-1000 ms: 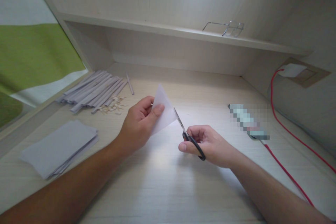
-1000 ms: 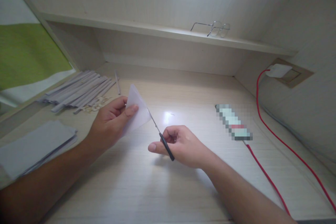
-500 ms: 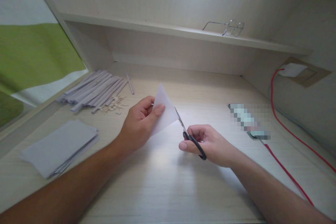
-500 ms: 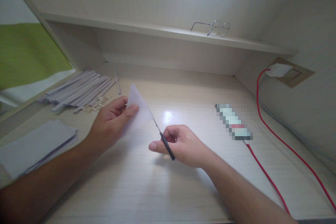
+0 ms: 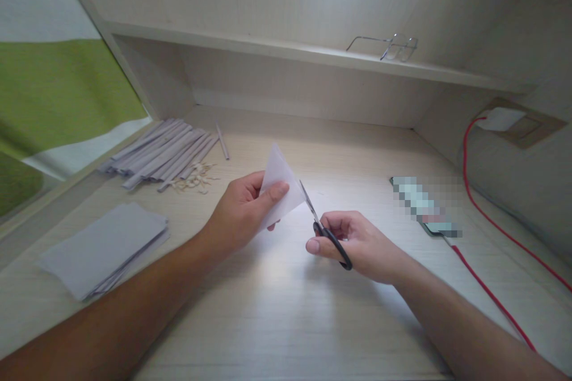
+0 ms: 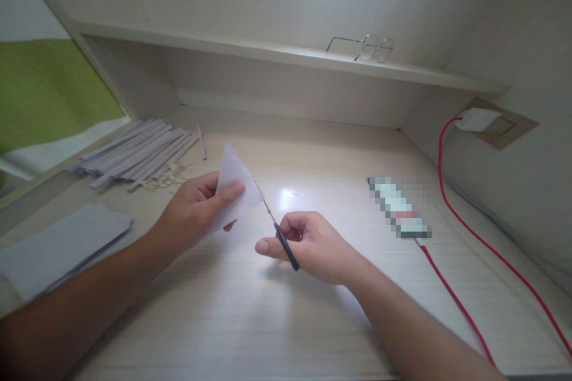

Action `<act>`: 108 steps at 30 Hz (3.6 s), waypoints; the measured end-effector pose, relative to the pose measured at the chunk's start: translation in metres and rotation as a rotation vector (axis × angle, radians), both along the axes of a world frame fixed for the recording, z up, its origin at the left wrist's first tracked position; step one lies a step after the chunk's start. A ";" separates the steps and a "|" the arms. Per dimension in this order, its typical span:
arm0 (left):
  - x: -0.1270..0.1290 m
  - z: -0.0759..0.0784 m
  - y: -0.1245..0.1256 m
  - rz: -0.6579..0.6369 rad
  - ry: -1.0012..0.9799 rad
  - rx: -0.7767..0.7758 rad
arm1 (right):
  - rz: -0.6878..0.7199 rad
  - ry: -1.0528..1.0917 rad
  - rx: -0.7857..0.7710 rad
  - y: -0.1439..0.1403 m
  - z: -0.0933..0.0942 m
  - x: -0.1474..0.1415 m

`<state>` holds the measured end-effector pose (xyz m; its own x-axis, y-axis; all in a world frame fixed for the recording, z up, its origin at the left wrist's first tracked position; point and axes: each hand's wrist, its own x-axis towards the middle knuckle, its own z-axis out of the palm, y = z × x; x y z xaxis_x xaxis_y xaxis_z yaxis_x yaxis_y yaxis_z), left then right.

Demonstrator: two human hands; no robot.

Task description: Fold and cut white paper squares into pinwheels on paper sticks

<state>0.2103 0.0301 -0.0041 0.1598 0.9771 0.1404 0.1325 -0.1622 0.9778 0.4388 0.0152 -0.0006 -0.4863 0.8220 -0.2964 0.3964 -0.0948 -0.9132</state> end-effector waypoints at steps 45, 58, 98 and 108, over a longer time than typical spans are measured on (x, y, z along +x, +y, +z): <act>0.000 0.004 -0.001 0.033 -0.009 -0.057 | 0.005 -0.001 -0.020 0.000 0.001 0.001; 0.000 0.003 -0.001 0.021 -0.022 -0.060 | 0.005 0.003 -0.023 0.000 0.001 0.001; 0.003 0.004 -0.003 0.036 -0.153 -0.162 | -0.016 -0.016 -0.004 0.000 -0.005 0.000; 0.005 0.002 -0.005 -0.046 -0.134 -0.175 | 0.004 0.080 -0.055 -0.001 -0.006 -0.002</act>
<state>0.2150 0.0247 -0.0016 0.1963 0.9805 -0.0075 -0.0046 0.0086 1.0000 0.4371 0.0145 -0.0064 -0.5135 0.8035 -0.3012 0.3229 -0.1443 -0.9354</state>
